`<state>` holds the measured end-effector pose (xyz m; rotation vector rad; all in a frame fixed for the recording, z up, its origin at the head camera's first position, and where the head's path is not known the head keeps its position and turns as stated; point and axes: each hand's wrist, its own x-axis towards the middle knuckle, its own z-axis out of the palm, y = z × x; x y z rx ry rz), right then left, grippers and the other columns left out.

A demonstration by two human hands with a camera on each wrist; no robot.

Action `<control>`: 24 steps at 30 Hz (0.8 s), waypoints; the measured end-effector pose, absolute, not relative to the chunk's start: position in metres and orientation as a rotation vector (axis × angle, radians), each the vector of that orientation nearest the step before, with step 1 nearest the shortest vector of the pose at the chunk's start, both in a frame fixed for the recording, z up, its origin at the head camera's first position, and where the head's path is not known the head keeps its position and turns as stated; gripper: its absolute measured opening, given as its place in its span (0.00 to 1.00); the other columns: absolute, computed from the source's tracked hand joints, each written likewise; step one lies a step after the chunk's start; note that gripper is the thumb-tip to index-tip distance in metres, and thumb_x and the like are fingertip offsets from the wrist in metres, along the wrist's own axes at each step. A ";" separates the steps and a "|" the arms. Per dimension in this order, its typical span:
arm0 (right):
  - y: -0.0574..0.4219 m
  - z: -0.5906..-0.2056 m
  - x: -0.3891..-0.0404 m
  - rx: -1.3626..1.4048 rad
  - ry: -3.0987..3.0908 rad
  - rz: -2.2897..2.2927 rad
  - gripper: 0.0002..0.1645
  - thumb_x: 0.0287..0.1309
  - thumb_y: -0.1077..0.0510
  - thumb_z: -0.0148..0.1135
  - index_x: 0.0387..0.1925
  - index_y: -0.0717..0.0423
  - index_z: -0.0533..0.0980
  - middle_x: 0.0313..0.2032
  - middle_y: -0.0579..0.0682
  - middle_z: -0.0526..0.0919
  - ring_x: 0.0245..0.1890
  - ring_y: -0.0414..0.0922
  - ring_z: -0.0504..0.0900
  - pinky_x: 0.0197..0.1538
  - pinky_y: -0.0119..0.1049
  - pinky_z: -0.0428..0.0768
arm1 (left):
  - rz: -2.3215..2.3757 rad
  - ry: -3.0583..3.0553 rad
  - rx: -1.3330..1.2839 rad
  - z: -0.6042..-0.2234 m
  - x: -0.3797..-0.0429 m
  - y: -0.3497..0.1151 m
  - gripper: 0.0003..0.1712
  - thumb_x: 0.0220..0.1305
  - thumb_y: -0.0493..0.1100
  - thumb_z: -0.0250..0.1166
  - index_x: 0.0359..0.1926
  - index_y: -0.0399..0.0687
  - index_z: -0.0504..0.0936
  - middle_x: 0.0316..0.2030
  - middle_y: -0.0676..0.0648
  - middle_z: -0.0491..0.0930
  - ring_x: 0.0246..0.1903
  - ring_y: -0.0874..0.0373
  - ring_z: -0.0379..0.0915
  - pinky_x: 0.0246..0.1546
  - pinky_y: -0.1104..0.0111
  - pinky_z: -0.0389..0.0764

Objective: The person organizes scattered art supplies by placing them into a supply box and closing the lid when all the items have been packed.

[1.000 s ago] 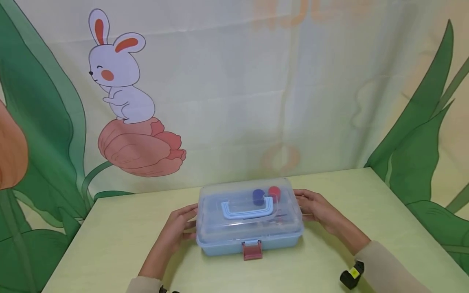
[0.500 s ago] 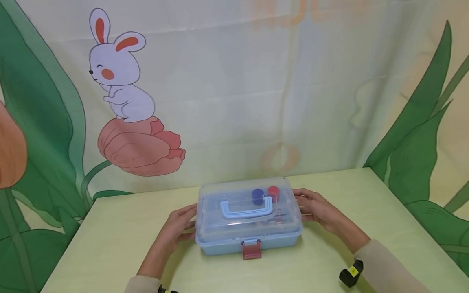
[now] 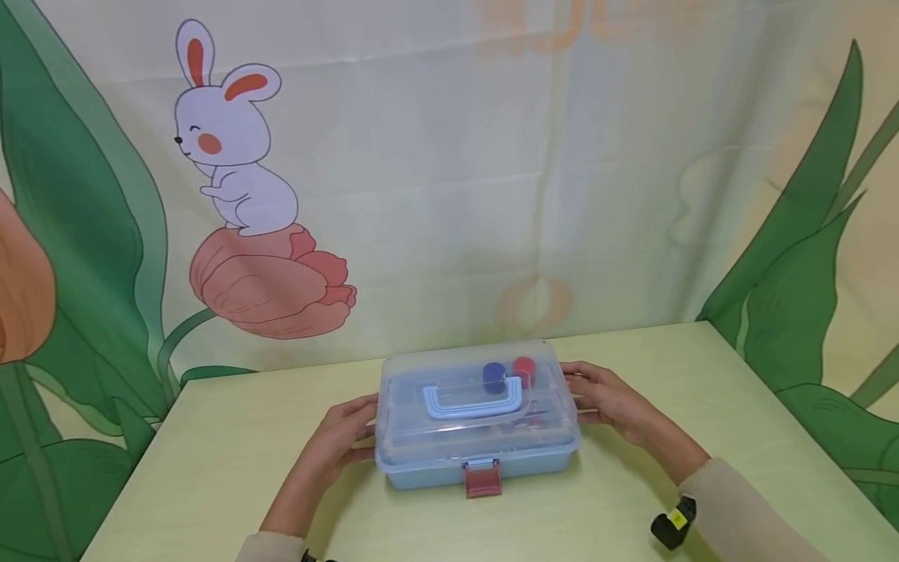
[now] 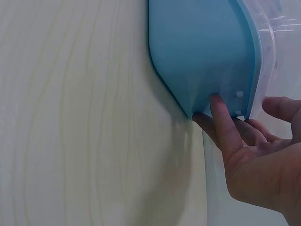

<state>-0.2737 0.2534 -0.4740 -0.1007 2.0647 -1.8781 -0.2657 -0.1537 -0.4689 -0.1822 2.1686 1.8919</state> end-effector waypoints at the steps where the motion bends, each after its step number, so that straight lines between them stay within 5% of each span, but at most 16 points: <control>1: 0.253 -0.474 -0.274 -0.094 2.064 -1.878 0.35 0.62 0.42 0.57 0.65 0.53 0.62 0.54 0.54 0.76 0.48 0.49 0.80 0.47 0.42 0.81 | 1.890 2.168 -0.177 -0.469 -0.265 -0.154 0.33 0.59 0.56 0.64 0.60 0.42 0.73 0.49 0.41 0.80 0.43 0.50 0.80 0.38 0.56 0.83; 24: 0.253 -0.469 -0.270 -0.132 2.073 -1.853 0.34 0.63 0.42 0.55 0.65 0.52 0.62 0.57 0.54 0.74 0.50 0.49 0.79 0.49 0.43 0.80 | 1.903 2.134 -0.107 -0.464 -0.250 -0.154 0.31 0.64 0.52 0.61 0.63 0.41 0.70 0.52 0.40 0.77 0.46 0.48 0.78 0.42 0.55 0.82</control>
